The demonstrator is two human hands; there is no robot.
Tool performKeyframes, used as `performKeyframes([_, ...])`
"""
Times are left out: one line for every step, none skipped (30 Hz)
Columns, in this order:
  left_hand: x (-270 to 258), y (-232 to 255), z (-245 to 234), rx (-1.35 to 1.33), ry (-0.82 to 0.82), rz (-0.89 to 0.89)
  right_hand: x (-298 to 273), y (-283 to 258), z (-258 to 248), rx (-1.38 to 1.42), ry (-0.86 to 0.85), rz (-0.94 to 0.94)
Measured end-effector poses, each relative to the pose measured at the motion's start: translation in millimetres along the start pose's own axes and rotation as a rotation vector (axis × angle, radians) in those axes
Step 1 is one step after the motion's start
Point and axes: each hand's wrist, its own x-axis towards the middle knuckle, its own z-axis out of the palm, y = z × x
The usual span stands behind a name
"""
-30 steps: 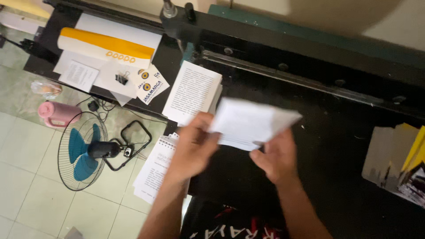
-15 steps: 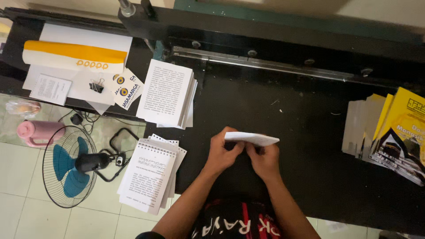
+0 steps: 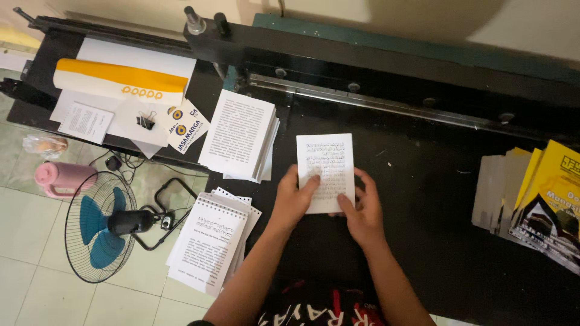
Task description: The person sorts through a stack of printed papers on a black table, separating them into different piles. They handle the papers by hand, moving them between stacks and occasionally flipping them over to check the content.
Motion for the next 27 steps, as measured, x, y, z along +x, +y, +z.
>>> performKeyframes([-3.2, -8.3, -3.7, -0.002, 0.003, 0.003, 9.3, 1.8, 3.7, -0.002, -0.004, -0.003])
performKeyframes([-6.0, -16.6, -7.2, 0.076, 0.119, 0.019, 18.9, 3.6, 7.4, 0.049, 0.038, 0.063])
performKeyframes([-8.8, -25.0, -10.9, 0.155, 0.234, 0.034, 28.4, 5.6, 11.3, 0.102, 0.08, 0.129])
performKeyframes([-18.4, -15.5, -11.5, 0.154, 0.236, 0.037, 43.1, 11.2, 15.7, 0.101, 0.077, 0.126])
performKeyframes([-30.0, -6.4, -12.8, 0.196, 0.254, -0.023, 55.7, 17.7, 20.9, 0.152, 0.116, 0.117])
performKeyframes([-41.3, 2.6, -14.0, 0.238, 0.272, -0.084, 68.5, 24.2, 26.0, 0.203, 0.155, 0.109])
performKeyframes([-44.3, -19.7, -14.6, 0.238, 0.271, -0.081, 79.2, 25.5, 34.1, 0.203, 0.155, 0.106])
performKeyframes([-47.0, -42.2, -15.4, 0.324, 0.219, 0.012, 90.1, 26.9, 42.4, 0.239, 0.165, 0.085])
performKeyframes([-51.8, -65.4, -15.9, 0.408, 0.168, 0.101, 99.0, 29.2, 50.4, 0.273, 0.175, 0.069])
performKeyframes([-51.6, -72.4, -14.3, 0.407, 0.168, 0.098, 107.2, 31.5, 54.0, 0.271, 0.175, 0.071])
performKeyframes([-50.1, -78.8, -12.5, 0.54, 0.197, 0.262, 117.0, 32.8, 58.0, 0.241, 0.216, 0.099])
performKeyframes([-48.5, -85.2, -10.9, 0.672, 0.226, 0.426, 126.9, 34.2, 62.3, 0.21, 0.257, 0.128])
performKeyframes([-47.4, -81.4, -11.1, 0.669, 0.23, 0.424, 136.0, 37.3, 60.8, 0.206, 0.254, 0.128])
performKeyframes([-46.2, -78.0, -11.1, 0.703, 0.194, 0.374, 145.4, 40.6, 59.1, 0.207, 0.262, 0.127])
performKeyframes([-47.4, -75.0, -10.5, 0.735, 0.154, 0.32, 151.9, 45.1, 56.1, 0.207, 0.274, 0.131])
performKeyframes([-46.5, -73.7, -9.7, 0.732, 0.153, 0.315, 159.5, 41.6, 54.1, 0.202, 0.274, 0.135])
performKeyframes([-45.8, -72.4, -9.7, 0.756, 0.143, 0.324, 166.8, 38.7, 52.4, 0.191, 0.258, 0.146])
performKeyframes([-45.2, -71.0, -9.3, 0.78, 0.133, 0.334, 173.9, 35.7, 50.4, 0.18, 0.242, 0.157])
performKeyframes([-45.1, -70.0, -9.7, 0.779, 0.129, 0.332, 173.2, 34.1, 51.1, 0.18, 0.245, 0.159])
performKeyframes([-45.3, -68.8, -9.9, 0.774, 0.131, 0.325, 172.2, 32.3, 51.7, 0.192, 0.236, 0.16])
performKeyframes([-44.7, -67.7, -9.0, 0.766, 0.136, 0.32, 172.3, 29.8, 51.7, 0.202, 0.225, 0.159])
performKeyframes([-42.5, -67.3, -7.6, 0.764, 0.136, 0.319, 174.6, 30.1, 50.1, 0.199, 0.226, 0.159])
performKeyframes([-43.3, -67.3, -8.0, 0.757, 0.144, 0.329, 174.3, 32.3, 50.6, 0.189, 0.229, 0.156])
performKeyframes([-44.6, -67.1, -8.1, 0.75, 0.152, 0.338, 173.5, 34.3, 50.9, 0.18, 0.232, 0.154])
performKeyframes([-45.3, -67.9, -8.4, 0.751, 0.153, 0.34, 172.4, 32.0, 51.9, 0.18, 0.231, 0.153])
performKeyframes([-46.2, -68.3, -8.3, 0.76, 0.154, 0.333, 171.1, 29.3, 52.6, 0.179, 0.229, 0.164])
performKeyframes([-46.4, -68.5, -7.9, 0.768, 0.152, 0.329, 170.0, 26.0, 52.4, 0.178, 0.229, 0.173])
